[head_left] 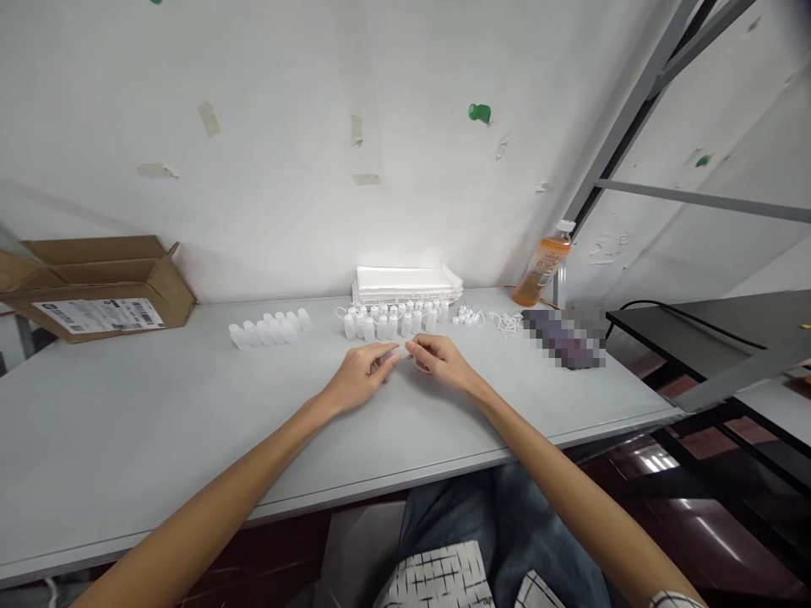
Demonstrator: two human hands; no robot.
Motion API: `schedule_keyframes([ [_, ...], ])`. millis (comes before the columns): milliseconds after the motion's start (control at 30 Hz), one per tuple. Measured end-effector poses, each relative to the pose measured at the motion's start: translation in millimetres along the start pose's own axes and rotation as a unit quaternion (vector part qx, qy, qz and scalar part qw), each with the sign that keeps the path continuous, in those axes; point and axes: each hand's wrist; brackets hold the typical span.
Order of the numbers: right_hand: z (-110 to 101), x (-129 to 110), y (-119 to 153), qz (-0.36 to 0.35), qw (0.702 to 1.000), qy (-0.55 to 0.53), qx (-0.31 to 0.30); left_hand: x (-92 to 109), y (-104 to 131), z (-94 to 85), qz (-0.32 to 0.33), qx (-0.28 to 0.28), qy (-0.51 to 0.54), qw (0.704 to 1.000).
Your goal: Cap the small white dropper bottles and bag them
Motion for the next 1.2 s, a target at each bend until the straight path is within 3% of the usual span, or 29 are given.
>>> schedule_keyframes([
  [100,-0.2,1.0,0.5,-0.012,0.999,0.037,-0.004,-0.1,0.2,-0.4,0.011,-0.025,-0.008,1.0],
  [467,-2.4,-1.0,0.6,0.023,0.998,-0.042,-0.044,-3.8,8.2,11.7,0.124,0.047,-0.113,0.985],
  [700,-3.3,-5.4,1.7,0.03,0.998,-0.04,-0.042,-5.0,3.5,10.9,0.07,0.005,-0.075,0.995],
  [933,-19.5,-13.5,4.2,0.052,0.992,-0.11,0.035,-8.0,3.1,4.3,0.02,0.055,-0.099,0.993],
  [1200,-24.5,-11.2,4.6,0.04,0.989,-0.144,0.003,-4.8,2.6,4.8,0.018,0.041,-0.108,0.993],
])
Point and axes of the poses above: each hand's wrist, its own y-axis away from the middle knuckle, its own z-axis out of the palm, x = y × z, and after that the axes turned 3 degrees about y, right-handed
